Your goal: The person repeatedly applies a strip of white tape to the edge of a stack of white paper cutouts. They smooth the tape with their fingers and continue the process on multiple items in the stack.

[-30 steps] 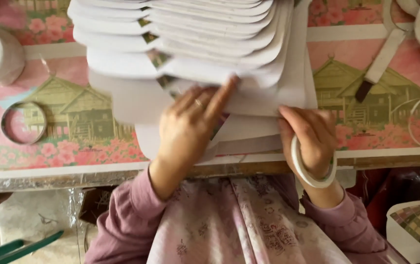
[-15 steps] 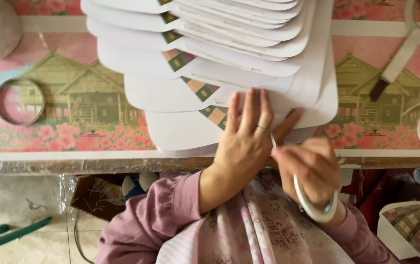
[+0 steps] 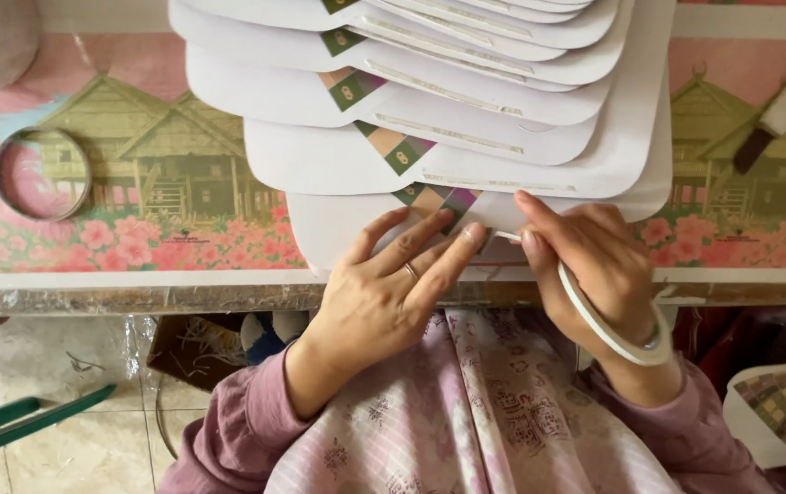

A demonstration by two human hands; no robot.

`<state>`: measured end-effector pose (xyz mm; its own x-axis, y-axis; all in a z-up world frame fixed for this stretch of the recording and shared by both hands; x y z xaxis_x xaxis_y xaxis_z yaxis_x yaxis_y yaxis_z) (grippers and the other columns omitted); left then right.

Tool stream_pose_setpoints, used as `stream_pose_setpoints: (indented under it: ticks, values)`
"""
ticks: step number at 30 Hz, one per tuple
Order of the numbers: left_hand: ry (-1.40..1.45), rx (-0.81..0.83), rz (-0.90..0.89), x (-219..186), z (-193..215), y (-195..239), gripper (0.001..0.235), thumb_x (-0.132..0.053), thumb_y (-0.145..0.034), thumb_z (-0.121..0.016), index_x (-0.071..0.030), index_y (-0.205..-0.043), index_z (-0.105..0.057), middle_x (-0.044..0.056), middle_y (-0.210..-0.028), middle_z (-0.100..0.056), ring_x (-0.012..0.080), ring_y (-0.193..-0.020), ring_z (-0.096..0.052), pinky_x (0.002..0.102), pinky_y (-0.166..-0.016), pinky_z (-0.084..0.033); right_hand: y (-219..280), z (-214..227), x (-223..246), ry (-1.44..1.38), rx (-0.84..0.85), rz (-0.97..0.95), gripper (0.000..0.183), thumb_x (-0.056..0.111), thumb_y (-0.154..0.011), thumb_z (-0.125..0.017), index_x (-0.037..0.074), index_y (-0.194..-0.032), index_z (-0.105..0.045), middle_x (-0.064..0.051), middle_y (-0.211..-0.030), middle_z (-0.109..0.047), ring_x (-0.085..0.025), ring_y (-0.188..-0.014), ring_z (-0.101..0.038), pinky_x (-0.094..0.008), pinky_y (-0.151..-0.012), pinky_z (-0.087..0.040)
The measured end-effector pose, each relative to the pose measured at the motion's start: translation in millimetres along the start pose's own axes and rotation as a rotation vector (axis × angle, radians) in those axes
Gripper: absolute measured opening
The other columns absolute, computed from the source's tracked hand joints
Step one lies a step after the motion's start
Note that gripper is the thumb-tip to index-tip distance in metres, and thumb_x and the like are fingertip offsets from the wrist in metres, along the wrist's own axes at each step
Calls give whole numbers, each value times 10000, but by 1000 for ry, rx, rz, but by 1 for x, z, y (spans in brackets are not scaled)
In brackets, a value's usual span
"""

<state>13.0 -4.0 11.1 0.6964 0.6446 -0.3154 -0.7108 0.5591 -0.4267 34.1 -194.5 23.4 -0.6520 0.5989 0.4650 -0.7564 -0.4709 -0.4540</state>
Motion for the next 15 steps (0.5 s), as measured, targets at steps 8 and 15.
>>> stream_pose_setpoints:
  ticks: [8, 15]
  values:
    - [13, -15, 23, -11, -6, -14, 356, -4, -995, -379, -1, -1343, -451, 59, -1273, -643, 211, -1189, -631, 402, -1044, -433, 43, 35, -48, 211, -90, -163, 149, -37, -982, -693, -121, -1105, -679, -221, -953, -676, -293, -832, -601, -388, -762, -505]
    - [207, -60, -68, -42, -45, -59, 412, 10, -997, -438, 38, -1400, -354, 170, -1276, -662, 258, -1217, -647, 392, -1152, -438, 26, 37, -38, 198, 22, -156, 265, 114, -1034, -490, -63, -1083, -681, -179, -940, -608, -300, -832, -581, -394, -776, -471]
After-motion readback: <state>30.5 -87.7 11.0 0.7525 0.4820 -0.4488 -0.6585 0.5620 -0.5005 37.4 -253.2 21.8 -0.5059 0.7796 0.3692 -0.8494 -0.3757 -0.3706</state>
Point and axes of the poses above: each hand's wrist, its own y-axis away from the middle knuckle, its own z-axis out of the back of the hand, x = y × z, the point moved 3 cm from there along -y, towards the middle knuckle
